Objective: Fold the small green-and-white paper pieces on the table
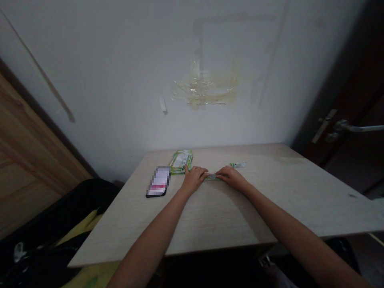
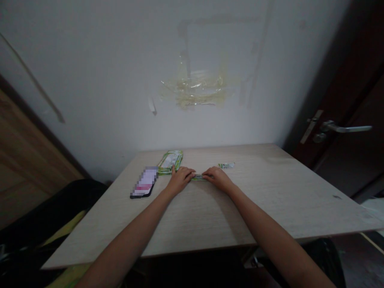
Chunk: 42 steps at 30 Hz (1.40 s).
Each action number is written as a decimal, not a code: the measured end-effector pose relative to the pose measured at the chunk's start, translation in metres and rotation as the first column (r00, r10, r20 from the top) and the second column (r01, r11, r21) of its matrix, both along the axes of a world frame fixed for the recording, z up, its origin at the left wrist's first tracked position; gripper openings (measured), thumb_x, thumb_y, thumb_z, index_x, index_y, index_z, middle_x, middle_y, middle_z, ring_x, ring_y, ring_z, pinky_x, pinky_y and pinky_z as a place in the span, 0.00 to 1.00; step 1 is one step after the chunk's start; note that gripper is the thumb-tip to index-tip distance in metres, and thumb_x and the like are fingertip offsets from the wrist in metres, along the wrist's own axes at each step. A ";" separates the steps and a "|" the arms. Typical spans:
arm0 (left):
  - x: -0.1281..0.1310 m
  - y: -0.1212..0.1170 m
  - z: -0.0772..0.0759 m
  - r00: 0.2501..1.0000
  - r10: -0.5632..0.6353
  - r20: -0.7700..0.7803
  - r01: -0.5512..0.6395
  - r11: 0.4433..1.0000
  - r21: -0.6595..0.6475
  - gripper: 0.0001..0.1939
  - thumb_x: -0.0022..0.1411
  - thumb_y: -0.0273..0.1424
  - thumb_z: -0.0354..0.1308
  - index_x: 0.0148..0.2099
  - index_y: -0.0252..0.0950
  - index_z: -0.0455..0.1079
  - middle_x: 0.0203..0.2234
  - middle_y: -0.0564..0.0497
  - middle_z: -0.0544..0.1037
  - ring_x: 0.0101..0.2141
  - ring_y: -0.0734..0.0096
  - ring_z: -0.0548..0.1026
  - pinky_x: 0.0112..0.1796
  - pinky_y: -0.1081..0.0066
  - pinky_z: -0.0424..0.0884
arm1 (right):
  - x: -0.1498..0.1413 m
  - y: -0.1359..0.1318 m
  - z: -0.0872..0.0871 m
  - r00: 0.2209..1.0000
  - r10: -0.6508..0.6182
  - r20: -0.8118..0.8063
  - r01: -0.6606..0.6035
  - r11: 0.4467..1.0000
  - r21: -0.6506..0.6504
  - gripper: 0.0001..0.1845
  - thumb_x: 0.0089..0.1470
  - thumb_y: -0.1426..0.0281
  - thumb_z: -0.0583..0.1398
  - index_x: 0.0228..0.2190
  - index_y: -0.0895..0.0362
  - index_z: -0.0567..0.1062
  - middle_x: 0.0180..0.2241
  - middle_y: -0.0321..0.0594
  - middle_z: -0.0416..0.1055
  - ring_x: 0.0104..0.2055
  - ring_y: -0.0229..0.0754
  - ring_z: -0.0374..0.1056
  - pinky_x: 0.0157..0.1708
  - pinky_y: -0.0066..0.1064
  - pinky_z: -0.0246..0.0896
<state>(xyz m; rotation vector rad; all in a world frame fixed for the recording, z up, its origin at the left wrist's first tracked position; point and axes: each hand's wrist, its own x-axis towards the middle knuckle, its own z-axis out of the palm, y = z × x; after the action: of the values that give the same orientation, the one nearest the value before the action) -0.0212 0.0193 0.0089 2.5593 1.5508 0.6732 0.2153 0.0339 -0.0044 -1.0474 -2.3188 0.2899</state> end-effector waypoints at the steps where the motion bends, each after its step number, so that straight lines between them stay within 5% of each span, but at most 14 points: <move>1: -0.001 0.001 -0.001 1.000 0.005 0.013 -0.005 1.000 0.006 0.17 0.70 0.44 0.48 0.53 0.46 0.72 0.47 0.51 0.79 0.54 0.61 0.69 0.63 0.40 0.33 | 0.000 0.000 0.000 1.000 -0.009 -0.004 0.009 1.000 -0.004 0.15 0.63 0.64 0.57 0.43 0.55 0.81 0.40 0.44 0.80 0.42 0.46 0.73 0.47 0.38 0.65; 8: -0.001 0.003 -0.008 0.998 0.051 -0.034 -0.050 0.998 0.037 0.36 0.62 0.46 0.59 0.68 0.47 0.53 0.59 0.44 0.68 0.61 0.55 0.62 0.63 0.39 0.35 | -0.001 -0.003 -0.006 0.982 -0.152 -0.109 0.148 0.988 -0.041 0.24 0.59 0.71 0.57 0.57 0.53 0.70 0.53 0.46 0.73 0.53 0.48 0.69 0.55 0.43 0.61; 13: 0.001 0.006 -0.011 0.990 0.140 -0.007 -0.139 0.987 0.083 0.45 0.58 0.46 0.63 0.71 0.43 0.47 0.63 0.38 0.60 0.64 0.50 0.56 0.63 0.40 0.42 | -0.002 -0.004 -0.005 0.986 -0.162 -0.043 0.162 0.987 0.010 0.25 0.57 0.75 0.58 0.56 0.54 0.70 0.49 0.47 0.72 0.51 0.48 0.67 0.54 0.43 0.61; 19: 0.000 0.007 -0.013 0.991 0.127 -0.029 -0.124 0.988 0.088 0.36 0.61 0.44 0.62 0.67 0.46 0.56 0.63 0.40 0.60 0.64 0.51 0.56 0.63 0.40 0.43 | 0.000 -0.005 -0.006 0.991 -0.119 0.066 0.108 0.983 0.149 0.18 0.54 0.78 0.59 0.44 0.52 0.80 0.55 0.47 0.66 0.57 0.51 0.60 0.58 0.47 0.56; 26: -0.003 0.003 -0.008 0.997 0.039 -0.061 -0.035 0.997 0.064 0.12 0.66 0.40 0.56 0.49 0.49 0.76 0.54 0.50 0.72 0.58 0.57 0.64 0.62 0.36 0.38 | 0.000 -0.002 -0.009 0.992 -0.052 0.112 0.040 0.994 0.100 0.21 0.53 0.79 0.57 0.47 0.54 0.79 0.53 0.47 0.71 0.55 0.49 0.64 0.57 0.45 0.59; 35: -0.002 0.000 -0.010 0.996 0.036 -0.083 -0.037 0.999 -0.012 0.21 0.65 0.51 0.53 0.57 0.54 0.71 0.60 0.52 0.71 0.64 0.49 0.57 0.59 0.27 0.30 | 0.001 -0.005 -0.004 0.991 0.031 0.128 -0.030 0.999 -0.013 0.23 0.56 0.72 0.59 0.53 0.56 0.75 0.56 0.48 0.70 0.58 0.50 0.64 0.61 0.46 0.56; 42: -0.007 0.005 -0.006 0.996 0.011 -0.088 -0.014 1.000 -0.027 0.15 0.67 0.44 0.54 0.53 0.55 0.74 0.57 0.53 0.74 0.64 0.52 0.58 0.60 0.30 0.29 | 0.009 -0.005 0.003 0.989 0.099 0.112 -0.087 0.990 -0.112 0.30 0.49 0.61 0.68 0.54 0.55 0.75 0.55 0.51 0.68 0.57 0.52 0.64 0.60 0.45 0.56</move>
<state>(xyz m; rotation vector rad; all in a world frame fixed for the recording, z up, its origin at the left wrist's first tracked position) -0.0284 0.0247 0.0030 2.5947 1.5917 0.5433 0.2248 0.0285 -0.0009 -1.0337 -2.4855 0.4030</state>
